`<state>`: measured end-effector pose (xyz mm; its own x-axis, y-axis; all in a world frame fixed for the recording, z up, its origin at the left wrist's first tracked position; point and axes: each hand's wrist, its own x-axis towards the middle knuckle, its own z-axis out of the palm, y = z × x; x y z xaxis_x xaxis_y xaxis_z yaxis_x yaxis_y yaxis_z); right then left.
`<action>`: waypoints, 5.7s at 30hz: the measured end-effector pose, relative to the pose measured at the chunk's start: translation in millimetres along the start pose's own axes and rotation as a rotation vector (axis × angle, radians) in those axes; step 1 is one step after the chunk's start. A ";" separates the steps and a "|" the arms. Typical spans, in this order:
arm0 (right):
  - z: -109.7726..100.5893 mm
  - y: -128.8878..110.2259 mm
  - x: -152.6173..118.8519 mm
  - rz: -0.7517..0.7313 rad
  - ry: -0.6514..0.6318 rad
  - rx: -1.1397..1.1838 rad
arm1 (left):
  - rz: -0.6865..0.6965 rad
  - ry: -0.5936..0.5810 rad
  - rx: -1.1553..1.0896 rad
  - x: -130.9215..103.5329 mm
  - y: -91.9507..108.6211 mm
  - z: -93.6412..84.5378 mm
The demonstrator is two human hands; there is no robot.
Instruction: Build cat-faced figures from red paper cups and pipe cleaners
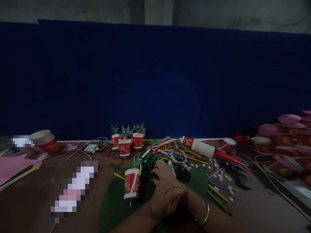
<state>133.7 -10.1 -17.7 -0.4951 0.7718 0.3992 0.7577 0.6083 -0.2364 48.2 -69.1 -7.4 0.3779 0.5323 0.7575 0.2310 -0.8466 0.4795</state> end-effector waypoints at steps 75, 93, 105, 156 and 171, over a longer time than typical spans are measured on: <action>-24.3 15.7 -34.1 0.487 0.564 0.826 | -0.778 0.304 -0.299 16.5 -31.6 4.5; -26.8 14.5 -33.9 0.461 0.476 0.871 | -0.759 0.191 -0.281 16.2 -31.7 5.6; -21.8 17.6 -32.9 0.483 0.481 0.783 | -0.763 0.313 -0.224 19.9 -31.6 1.4; -25.7 8.6 -34.8 0.255 0.469 0.608 | -0.709 0.210 -0.205 15.6 -26.7 2.8; -22.2 18.1 -33.7 0.554 0.566 0.877 | -0.744 0.351 -0.067 14.4 -35.1 3.8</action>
<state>173.5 -29.3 -15.8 0.2353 0.9126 0.3343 0.1491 0.3059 -0.9403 48.9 -31.8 -15.0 -0.1574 0.9340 0.3209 0.2527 -0.2760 0.9273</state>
